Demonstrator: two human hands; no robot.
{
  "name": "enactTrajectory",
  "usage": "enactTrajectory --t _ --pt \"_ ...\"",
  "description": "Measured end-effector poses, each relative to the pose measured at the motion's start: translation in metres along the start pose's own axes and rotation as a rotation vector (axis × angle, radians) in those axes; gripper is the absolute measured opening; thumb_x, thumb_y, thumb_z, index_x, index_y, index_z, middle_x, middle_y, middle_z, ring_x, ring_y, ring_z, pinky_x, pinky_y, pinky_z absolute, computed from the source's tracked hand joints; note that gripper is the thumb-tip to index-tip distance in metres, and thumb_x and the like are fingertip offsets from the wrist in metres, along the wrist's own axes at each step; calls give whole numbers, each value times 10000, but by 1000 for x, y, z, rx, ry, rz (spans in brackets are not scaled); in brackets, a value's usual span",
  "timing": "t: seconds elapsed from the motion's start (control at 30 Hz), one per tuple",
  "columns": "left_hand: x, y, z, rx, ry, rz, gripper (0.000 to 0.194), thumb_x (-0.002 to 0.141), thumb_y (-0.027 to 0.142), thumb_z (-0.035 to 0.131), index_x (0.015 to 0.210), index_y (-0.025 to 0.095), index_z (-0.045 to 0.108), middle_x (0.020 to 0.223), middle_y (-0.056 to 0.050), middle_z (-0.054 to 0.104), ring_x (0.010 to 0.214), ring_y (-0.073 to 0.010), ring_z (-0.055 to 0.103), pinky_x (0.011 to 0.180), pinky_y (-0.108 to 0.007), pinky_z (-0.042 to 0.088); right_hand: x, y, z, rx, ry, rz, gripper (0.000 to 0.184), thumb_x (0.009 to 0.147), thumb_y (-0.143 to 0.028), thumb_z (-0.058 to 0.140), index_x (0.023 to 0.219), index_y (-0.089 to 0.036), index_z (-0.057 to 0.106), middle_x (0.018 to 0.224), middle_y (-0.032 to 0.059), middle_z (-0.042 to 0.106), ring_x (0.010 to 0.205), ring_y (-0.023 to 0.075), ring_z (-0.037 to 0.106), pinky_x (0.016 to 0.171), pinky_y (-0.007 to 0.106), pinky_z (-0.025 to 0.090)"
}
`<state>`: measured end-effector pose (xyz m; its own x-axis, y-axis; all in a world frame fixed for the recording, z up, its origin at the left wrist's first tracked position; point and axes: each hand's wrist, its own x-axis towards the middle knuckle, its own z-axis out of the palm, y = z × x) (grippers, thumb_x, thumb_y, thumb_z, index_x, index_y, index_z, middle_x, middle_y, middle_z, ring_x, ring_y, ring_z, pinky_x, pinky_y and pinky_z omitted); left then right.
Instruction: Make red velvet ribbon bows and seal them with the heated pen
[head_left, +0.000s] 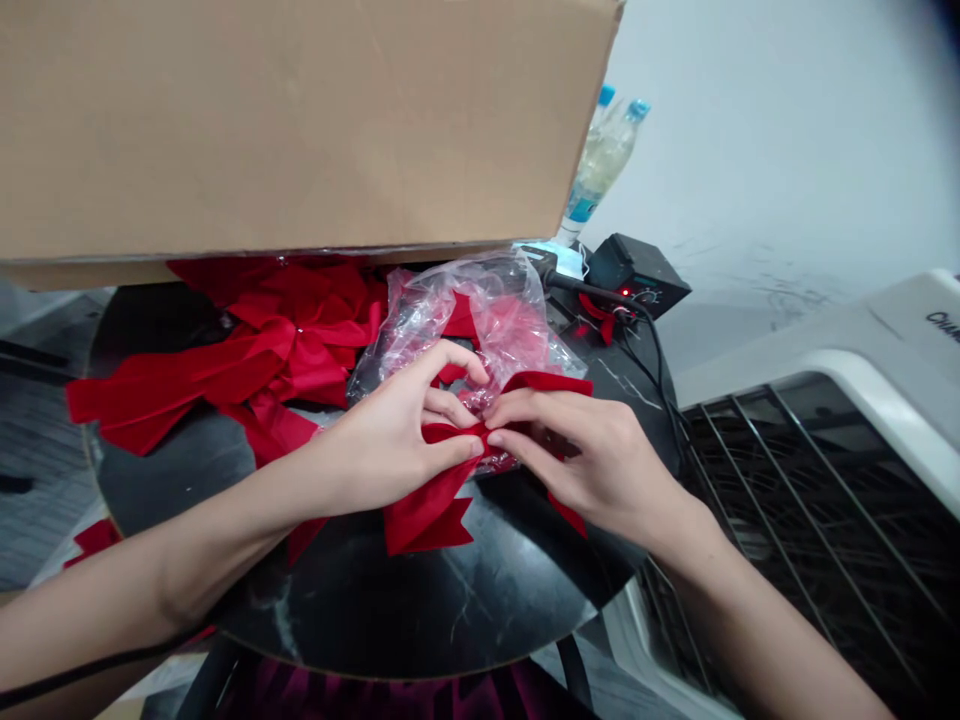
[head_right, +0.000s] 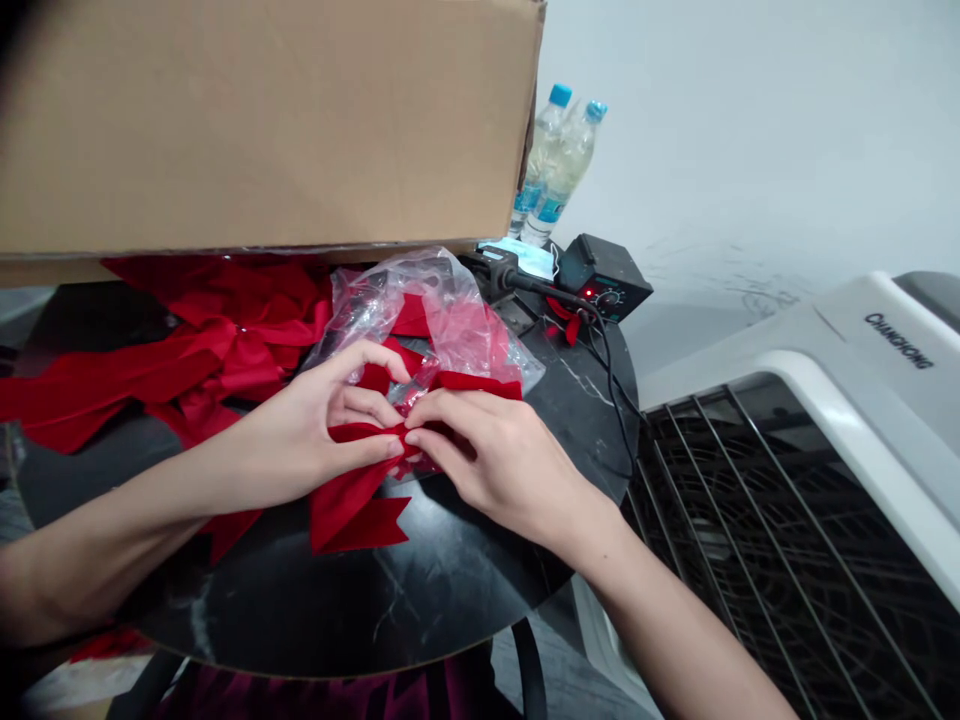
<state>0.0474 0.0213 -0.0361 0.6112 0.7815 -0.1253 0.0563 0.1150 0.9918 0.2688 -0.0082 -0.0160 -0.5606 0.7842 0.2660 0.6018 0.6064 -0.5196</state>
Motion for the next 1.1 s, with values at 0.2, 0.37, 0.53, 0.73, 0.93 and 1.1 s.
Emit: enactTrajectory --t 0.2,0.37,0.53,0.73,0.93,1.1 --pt "-4 1 3 83 35 52 490 787 147 769 1171 301 507 888 15 732 928 -214 762 780 -287 596 8 -11 -9 163 -42 208 35 912 -192 725 925 -221 741 832 -54 707 601 60 532 571 200 419" --pt "-3 1 3 54 28 33 436 814 194 769 1141 308 504 778 42 734 820 -209 771 775 -313 606 11 -17 -15 185 -100 265 115 944 -213 685 1015 -252 766 827 -68 737 599 54 578 566 193 422" --pt "-3 -1 3 79 17 29 472 788 185 791 1170 298 537 841 28 748 864 -207 770 818 -309 596 14 -17 -14 126 -100 219 127 924 -162 696 970 -251 774 810 -79 742 612 47 596 598 189 431" --pt "4 -3 -3 -9 3 -114 630 742 191 843 1322 262 606 767 24 767 784 -191 764 780 -280 583 7 -26 -17 49 99 166 147 919 -133 688 971 -249 762 893 -58 772 652 71 652 613 201 488" --pt "7 -1 -4 -203 177 -130 410 690 137 880 1081 216 788 762 42 782 725 -110 728 723 -166 551 -23 -36 -4 -348 232 78 167 902 -241 745 1059 -207 697 1021 33 731 820 149 695 736 274 561" --pt "6 -5 -2 -182 234 -71 260 657 131 906 890 213 822 783 29 805 756 -118 739 744 -158 567 -24 -20 30 -415 418 79 178 926 -168 708 1100 -186 676 1040 46 745 921 165 700 881 297 548"
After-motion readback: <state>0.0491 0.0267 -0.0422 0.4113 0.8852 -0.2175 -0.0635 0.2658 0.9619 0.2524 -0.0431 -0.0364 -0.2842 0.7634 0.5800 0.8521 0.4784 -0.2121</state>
